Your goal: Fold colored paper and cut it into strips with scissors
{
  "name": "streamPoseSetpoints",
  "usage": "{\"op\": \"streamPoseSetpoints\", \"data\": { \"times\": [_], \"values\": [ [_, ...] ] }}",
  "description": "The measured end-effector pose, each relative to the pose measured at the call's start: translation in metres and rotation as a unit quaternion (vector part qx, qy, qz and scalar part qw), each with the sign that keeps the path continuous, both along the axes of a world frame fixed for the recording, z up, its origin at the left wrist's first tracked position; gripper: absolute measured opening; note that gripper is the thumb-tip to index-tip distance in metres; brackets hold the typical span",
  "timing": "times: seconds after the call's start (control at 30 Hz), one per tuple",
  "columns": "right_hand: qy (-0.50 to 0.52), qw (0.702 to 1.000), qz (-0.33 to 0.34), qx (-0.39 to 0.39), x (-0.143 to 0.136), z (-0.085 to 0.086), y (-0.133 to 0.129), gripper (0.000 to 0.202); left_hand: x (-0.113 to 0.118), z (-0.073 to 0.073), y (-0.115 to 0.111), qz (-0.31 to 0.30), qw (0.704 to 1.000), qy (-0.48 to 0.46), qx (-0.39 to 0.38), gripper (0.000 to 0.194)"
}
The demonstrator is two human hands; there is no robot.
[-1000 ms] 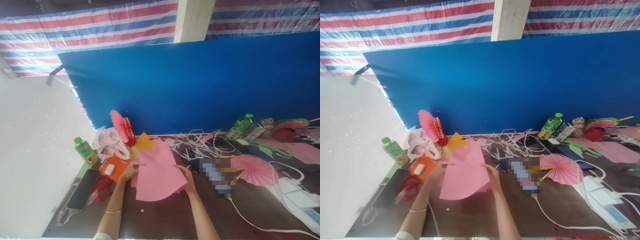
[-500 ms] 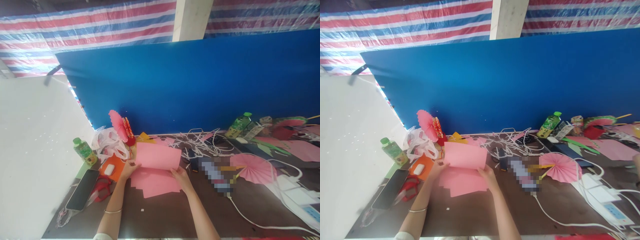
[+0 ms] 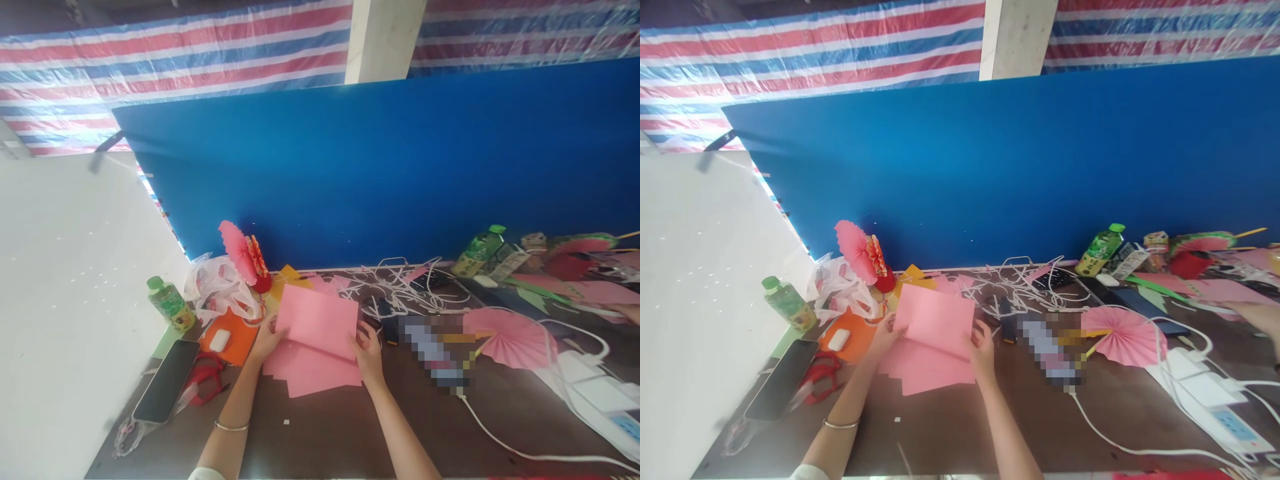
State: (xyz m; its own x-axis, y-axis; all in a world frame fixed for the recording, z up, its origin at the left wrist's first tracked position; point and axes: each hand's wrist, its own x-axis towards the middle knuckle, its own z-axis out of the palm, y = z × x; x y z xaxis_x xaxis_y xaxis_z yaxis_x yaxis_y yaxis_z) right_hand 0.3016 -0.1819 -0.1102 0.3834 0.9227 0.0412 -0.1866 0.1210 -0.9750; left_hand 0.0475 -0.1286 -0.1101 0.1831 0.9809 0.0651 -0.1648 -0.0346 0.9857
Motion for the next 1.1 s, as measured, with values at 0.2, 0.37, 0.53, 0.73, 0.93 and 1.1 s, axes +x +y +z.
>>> {"op": "streamPoseSetpoints", "data": {
  "times": [0.2,0.37,0.53,0.73,0.93,1.1],
  "values": [
    [-0.015,1.0,-0.011,-0.008,0.004,0.0,0.001,0.032,0.001,0.012,-0.005,0.004,0.999,0.033,0.003,0.043],
    [-0.017,1.0,-0.027,0.0,0.004,-0.001,0.001,0.032,0.005,0.013,-0.006,0.05,0.998,0.041,-0.005,0.037],
    [-0.015,0.999,-0.032,0.003,0.005,-0.004,0.003,0.036,0.004,0.012,-0.005,0.067,0.997,0.048,-0.007,0.034],
    [-0.011,0.999,-0.029,0.007,0.005,-0.004,0.003,0.035,0.004,0.012,-0.006,0.097,0.994,0.057,-0.006,0.028],
    [-0.01,1.0,-0.025,0.007,0.004,-0.002,0.003,0.035,0.004,0.011,-0.005,0.115,0.991,0.063,-0.001,0.029],
    [-0.01,1.0,-0.027,0.002,0.005,-0.004,0.004,0.034,0.004,0.011,-0.006,0.122,0.99,0.072,0.001,0.03]
  ]
}}
